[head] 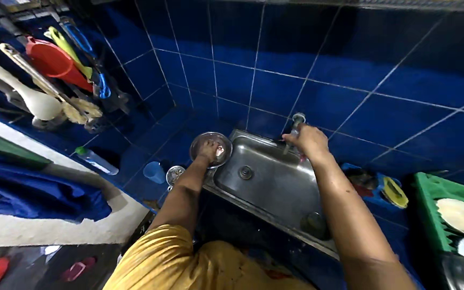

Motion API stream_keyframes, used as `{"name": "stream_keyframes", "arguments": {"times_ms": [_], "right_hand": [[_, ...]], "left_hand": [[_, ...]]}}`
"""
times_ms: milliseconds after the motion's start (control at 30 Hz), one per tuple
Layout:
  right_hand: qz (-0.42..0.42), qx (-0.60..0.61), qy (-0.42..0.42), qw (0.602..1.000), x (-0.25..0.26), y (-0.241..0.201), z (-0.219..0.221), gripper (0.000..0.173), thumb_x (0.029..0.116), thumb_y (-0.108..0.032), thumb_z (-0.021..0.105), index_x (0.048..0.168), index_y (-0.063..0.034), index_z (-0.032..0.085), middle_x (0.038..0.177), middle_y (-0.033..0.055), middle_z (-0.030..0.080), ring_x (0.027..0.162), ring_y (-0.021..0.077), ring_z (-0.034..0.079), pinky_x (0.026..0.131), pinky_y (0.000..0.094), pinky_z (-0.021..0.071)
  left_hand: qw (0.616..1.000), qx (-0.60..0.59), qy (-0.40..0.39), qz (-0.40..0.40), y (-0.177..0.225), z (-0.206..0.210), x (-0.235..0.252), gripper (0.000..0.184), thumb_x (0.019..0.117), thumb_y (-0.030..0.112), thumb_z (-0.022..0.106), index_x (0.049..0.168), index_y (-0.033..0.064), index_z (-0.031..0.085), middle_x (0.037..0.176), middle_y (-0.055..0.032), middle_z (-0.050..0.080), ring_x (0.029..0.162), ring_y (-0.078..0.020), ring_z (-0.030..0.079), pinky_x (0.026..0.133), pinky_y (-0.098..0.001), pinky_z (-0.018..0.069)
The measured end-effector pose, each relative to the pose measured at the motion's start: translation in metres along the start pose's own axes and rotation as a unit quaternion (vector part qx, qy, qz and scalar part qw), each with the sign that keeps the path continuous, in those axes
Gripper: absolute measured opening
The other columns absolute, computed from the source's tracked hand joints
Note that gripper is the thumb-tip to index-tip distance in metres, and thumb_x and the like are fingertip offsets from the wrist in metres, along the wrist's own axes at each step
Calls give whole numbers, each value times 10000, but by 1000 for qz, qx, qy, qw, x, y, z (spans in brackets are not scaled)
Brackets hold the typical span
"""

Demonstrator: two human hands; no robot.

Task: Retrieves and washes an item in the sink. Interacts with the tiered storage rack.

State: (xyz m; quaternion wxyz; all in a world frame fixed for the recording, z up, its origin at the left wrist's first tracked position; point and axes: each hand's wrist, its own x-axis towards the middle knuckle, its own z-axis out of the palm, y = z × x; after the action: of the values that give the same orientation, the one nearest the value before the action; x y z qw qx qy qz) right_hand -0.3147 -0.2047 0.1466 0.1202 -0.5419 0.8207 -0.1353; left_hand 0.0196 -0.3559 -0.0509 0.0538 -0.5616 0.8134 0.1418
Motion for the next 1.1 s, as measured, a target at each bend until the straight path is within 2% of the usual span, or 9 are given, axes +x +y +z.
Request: {"name": "stream_keyframes", "arguments": {"times_ms": [133,233,333,467,633,700,767,900,1100], "right_hand": [[1,15,3,1000,-2,3,3,578,914,-534,730,1184,-27,664,947,249,706,841,446,702,723,659,553],[-2,16,8,1000,-1,3,2,570,911,-535,734,1166,-29,670,950,251,705,861,455,698,730,672,543],[-5,21,11,1000,-4,2,2,550,911,-518,742,1144,-26,668,920,248,699,827,453,693,704,665,540],[-14,16,16,1000,-7,0,-1,533,922,-495,740,1138,-13,669,936,259,696,854,462,691,717,670,532],[-7,-8,6,1000,-1,-3,-2,571,923,-523,726,1173,-12,674,1026,272,702,977,483,684,791,689,520],[-11,1,17,1000,-4,-1,-1,552,920,-515,732,1142,-14,670,976,269,699,911,478,690,742,680,531],[3,-18,-3,1000,1,-3,-3,582,924,-545,712,1171,-20,670,1047,265,702,1001,469,687,825,679,528],[3,-34,-7,999,3,-4,-4,595,926,-563,700,1165,-20,662,1057,260,702,1027,457,687,841,662,532],[-2,-2,25,1000,-3,1,4,597,931,-548,700,1237,-37,657,1128,255,700,1054,465,683,865,681,526]], "left_hand": [[1000,11,8,-27,1,-7,4,694,822,487,797,1434,241,582,1470,-178,544,1416,-426,419,1125,-640,360],[995,-71,6,-74,-1,-12,4,688,860,674,660,1418,276,604,1415,-139,613,1398,-397,475,1115,-648,390],[953,-276,-1,-121,-11,-1,2,621,976,641,540,1352,160,655,1341,-187,650,1301,-373,578,1104,-626,421],[920,-363,-26,-144,-23,8,1,576,1117,421,363,1426,-31,542,1447,-288,537,1387,-405,490,1173,-565,352],[935,-239,82,-250,-15,-3,3,500,1052,365,516,1446,57,525,1432,-259,554,1316,-422,552,1076,-612,443],[941,-248,121,-194,-12,-2,9,553,1064,489,462,1457,108,538,1454,-224,554,1332,-410,546,1090,-628,432],[958,-237,95,-133,-6,-4,5,553,980,508,635,1380,126,614,1386,-199,609,1277,-396,585,1065,-634,450],[978,-176,57,-93,-4,0,1,525,937,283,730,1416,133,578,1404,-202,594,1283,-409,578,1065,-629,456],[970,-174,134,-100,15,7,-21,646,911,312,747,1474,100,511,1492,-256,491,1376,-451,474,1113,-632,402]]}}
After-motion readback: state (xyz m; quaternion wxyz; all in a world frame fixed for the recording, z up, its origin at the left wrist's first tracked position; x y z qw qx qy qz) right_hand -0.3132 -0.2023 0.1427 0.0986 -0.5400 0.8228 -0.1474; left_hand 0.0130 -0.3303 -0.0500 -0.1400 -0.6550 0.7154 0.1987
